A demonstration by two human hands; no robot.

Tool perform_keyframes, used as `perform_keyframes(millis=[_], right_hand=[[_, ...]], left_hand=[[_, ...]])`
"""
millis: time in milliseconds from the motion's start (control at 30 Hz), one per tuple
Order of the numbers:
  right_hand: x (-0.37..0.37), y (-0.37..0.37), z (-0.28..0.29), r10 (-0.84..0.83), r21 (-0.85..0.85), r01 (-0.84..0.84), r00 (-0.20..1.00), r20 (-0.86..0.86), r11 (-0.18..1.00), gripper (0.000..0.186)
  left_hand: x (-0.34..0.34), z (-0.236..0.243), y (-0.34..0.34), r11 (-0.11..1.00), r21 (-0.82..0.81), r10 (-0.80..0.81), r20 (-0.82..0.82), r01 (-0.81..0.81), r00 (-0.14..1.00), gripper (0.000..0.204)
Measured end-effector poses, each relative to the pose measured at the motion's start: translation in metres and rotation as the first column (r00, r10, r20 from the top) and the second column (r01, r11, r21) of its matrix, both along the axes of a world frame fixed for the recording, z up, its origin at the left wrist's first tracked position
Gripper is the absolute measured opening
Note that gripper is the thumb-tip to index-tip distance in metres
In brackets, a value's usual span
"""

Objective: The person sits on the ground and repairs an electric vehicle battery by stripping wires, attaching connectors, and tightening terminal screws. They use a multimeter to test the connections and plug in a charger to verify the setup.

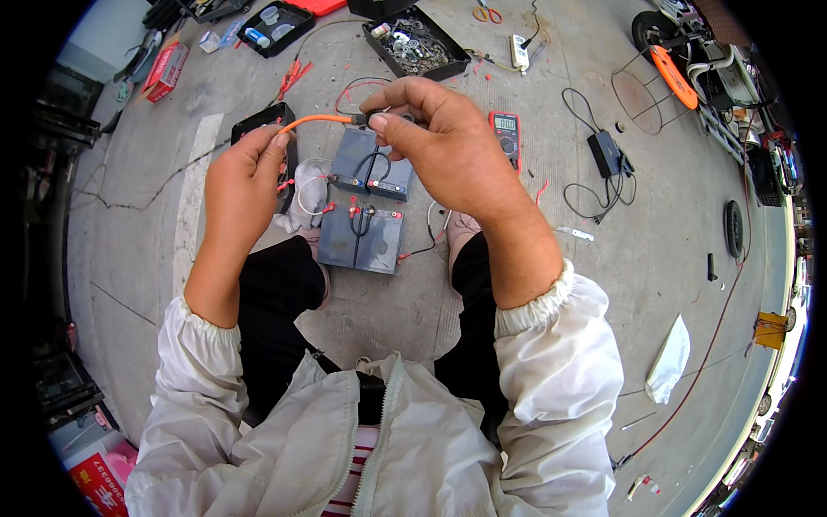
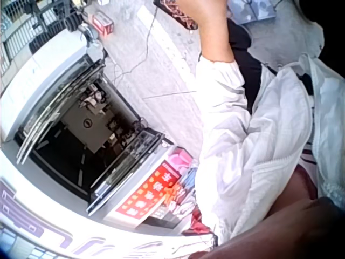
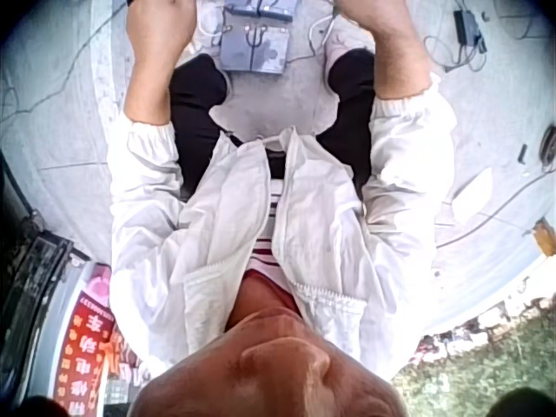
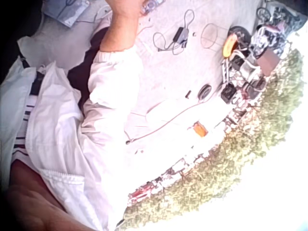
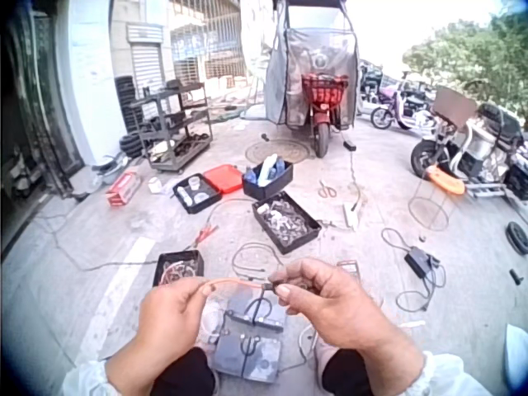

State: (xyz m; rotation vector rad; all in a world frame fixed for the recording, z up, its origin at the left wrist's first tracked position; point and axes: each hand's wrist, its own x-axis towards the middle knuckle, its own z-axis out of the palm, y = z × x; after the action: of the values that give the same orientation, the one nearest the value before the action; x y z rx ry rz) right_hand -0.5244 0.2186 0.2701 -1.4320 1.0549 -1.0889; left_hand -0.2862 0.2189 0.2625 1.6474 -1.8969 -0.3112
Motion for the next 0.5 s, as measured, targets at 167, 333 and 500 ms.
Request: perform_keyframes(millis=[167,333,500], right_hand=[[-0.001,0.002,0.0,0.033,0.034,-0.033,0.999,0.018,0.999,0.021],[-0.005,-0.002,0.001,-0.09,0.076,0.092,0.996,-0.025,0.993,0.024],[-0.009,-0.001,0.008,-0.198,0.204,0.198,0.98,-0.023,0.959,0.022]], left_hand=[[0.009,-0.01,-0.006,0.996,0.072,-0.036,-0.159,0.048,0.987,0.026],[0.014,-0.008,-0.011,0.787,0.511,-0.003,-0.556,0.345,0.831,0.027],[0.008,0.009,-0.003,0.622,0.587,0.08,-0.706,0.518,0.704,0.03]])
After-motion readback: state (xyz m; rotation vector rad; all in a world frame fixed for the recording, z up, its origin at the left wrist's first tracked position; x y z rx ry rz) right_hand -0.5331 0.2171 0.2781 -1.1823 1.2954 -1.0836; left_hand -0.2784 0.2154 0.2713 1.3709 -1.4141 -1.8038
